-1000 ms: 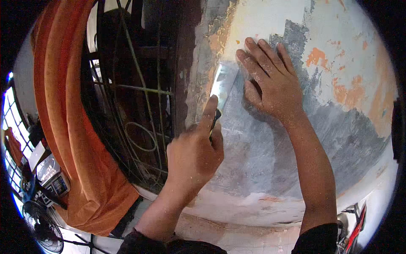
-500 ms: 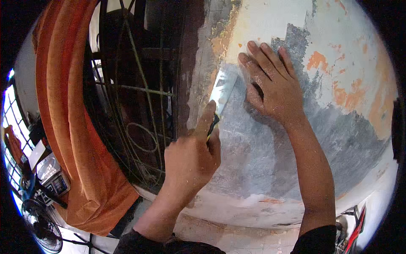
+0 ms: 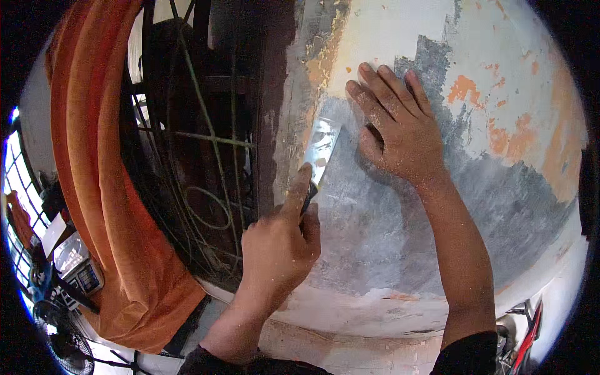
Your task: Scraping old paint and plaster off a wall using a putty knife.
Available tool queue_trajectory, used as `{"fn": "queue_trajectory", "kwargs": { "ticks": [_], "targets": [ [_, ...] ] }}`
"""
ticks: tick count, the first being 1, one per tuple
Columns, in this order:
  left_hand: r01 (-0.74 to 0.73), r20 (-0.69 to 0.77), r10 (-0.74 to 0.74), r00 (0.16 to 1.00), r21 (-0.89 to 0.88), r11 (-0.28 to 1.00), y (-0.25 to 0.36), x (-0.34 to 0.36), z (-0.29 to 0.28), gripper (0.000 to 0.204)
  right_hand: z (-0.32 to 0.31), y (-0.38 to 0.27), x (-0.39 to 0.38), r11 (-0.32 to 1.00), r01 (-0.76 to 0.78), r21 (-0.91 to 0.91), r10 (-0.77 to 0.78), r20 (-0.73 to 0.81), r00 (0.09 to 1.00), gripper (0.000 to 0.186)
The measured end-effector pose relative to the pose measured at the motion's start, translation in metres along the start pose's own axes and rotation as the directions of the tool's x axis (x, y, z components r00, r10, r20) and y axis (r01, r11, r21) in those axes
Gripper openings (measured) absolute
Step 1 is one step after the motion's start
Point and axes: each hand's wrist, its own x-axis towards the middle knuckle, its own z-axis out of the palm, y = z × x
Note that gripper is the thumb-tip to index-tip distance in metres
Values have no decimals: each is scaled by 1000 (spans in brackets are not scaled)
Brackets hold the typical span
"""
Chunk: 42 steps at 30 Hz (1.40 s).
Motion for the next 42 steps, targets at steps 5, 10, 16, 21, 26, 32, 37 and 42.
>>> {"fn": "queue_trajectory", "kwargs": {
  "ticks": [5, 10, 16, 21, 26, 32, 37, 42],
  "targets": [
    [-86, -93, 86, 992, -1, 996, 7, 22, -5, 59, 0, 1, -2, 1000, 10, -18, -9, 18, 1000, 64],
    [-27, -58, 27, 998, -2, 1000, -1, 1, 5, 58, -1, -2, 0, 1000, 7, -26, -6, 15, 1000, 64],
    [-48, -90, 50, 995, 28, 998, 5, 17, 3, 60, 1, 1, -1, 999, 10, -34, -10, 6, 1000, 64],
    [13, 12, -14, 1000, 25, 1000, -1, 0, 1, 60, 2, -3, -1, 1000, 10, -2, -10, -16, 1000, 64],
    [-109, -98, 112, 989, 41, 993, 3, 14, -7, 62, 1, 0, 0, 1000, 11, -25, -11, 4, 1000, 64],
    [-70, -66, 76, 995, 102, 992, 8, 19, -10, 63, 1, -4, 0, 1000, -2, -2, 2, 8, 1000, 65],
    [-83, -61, 84, 995, 27, 996, 3, 6, -8, 62, 0, -2, -1, 1000, -2, -15, 2, 35, 999, 65],
    [-43, -37, 45, 998, 72, 996, 10, 20, -12, 62, 3, -2, 0, 1000, 15, -4, -15, -18, 1000, 63]
  ]
}}
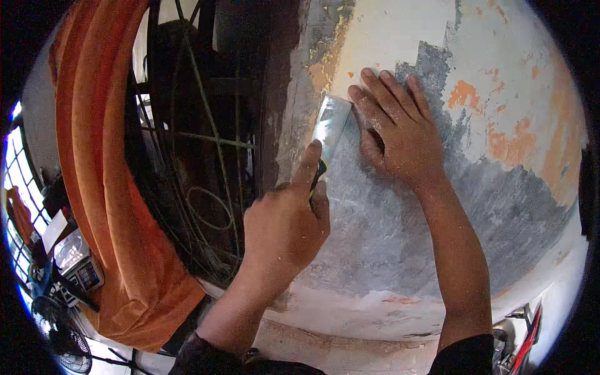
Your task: Scraping old paint and plaster off a wall using a putty knife.
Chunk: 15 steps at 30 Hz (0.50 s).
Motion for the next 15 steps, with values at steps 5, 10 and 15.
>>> {"fn": "queue_trajectory", "kwargs": {
  "ticks": [5, 10, 15],
  "targets": [
    [-26, -15, 26, 1000, -34, 999, -4, -20, 7, 63, -3, 3, -3, 1000, -16, -18, 17, 50, 999, 66],
    [-35, -34, 35, 999, 1, 999, -1, -2, 0, 65, -1, 1, 0, 1000, -5, 2, 5, 16, 1000, 62],
    [-26, -14, 26, 1000, 13, 1000, -5, -22, 6, 65, -3, 2, -3, 1000, -7, -19, 7, 36, 999, 66]
  ]
}}
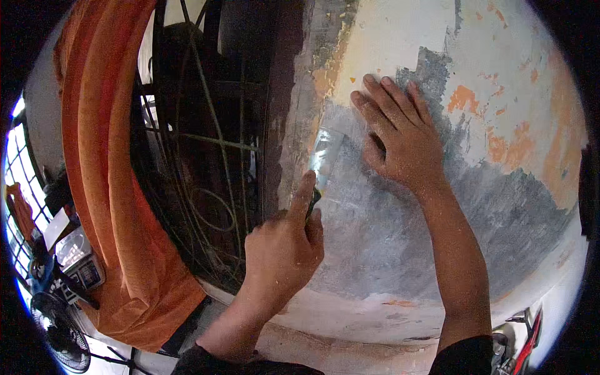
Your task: Scraping old paint and plaster off a wall using a putty knife.
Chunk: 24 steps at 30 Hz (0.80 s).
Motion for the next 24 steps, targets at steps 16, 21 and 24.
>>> {"fn": "queue_trajectory", "kwargs": {
  "ticks": [16, 21, 24],
  "targets": [
    [23, -17, -24, 1000, -41, 999, -5, 3, 19, 63, 1, 0, 1, 1000, -7, 25, 7, -10, 1000, 63],
    [46, 19, -46, 999, -31, 998, -5, -21, 21, 64, -1, 2, 2, 999, -5, 37, 5, -12, 1000, 64],
    [84, 18, -82, 996, -82, 993, -12, -33, 31, 63, 2, -3, 4, 999, 3, 41, -2, -20, 1000, 64]
  ]
}}
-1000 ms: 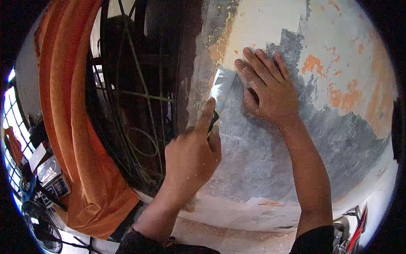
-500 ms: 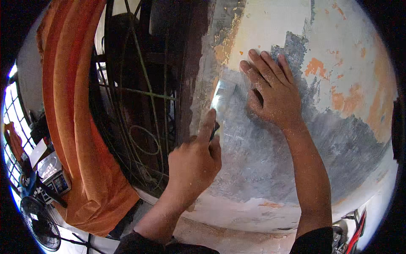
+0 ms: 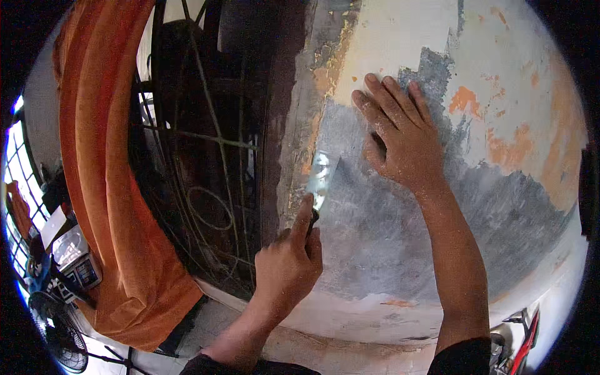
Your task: Scraping old paint and plaster off a wall using a putty knife.
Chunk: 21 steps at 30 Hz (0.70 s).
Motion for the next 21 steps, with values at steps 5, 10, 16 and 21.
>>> {"fn": "queue_trajectory", "kwargs": {
  "ticks": [5, 10, 16, 21],
  "targets": [
    [-20, 8, 20, 1000, -24, 1000, 8, 23, -3, 62, -5, 5, -6, 999, -11, -35, 12, 38, 999, 66],
    [4, 17, -4, 1000, 9, 1000, -6, -2, 3, 62, -3, 0, -1, 999, -13, -31, 14, 21, 1000, 67],
    [7, 15, -7, 1000, 43, 999, 14, 36, -8, 61, -1, 5, -5, 999, 6, -41, -5, 26, 1000, 68],
    [32, 71, -34, 997, 30, 999, -14, -13, 16, 62, 2, 2, -2, 1000, 17, -20, -18, -41, 999, 65]
  ]
}}
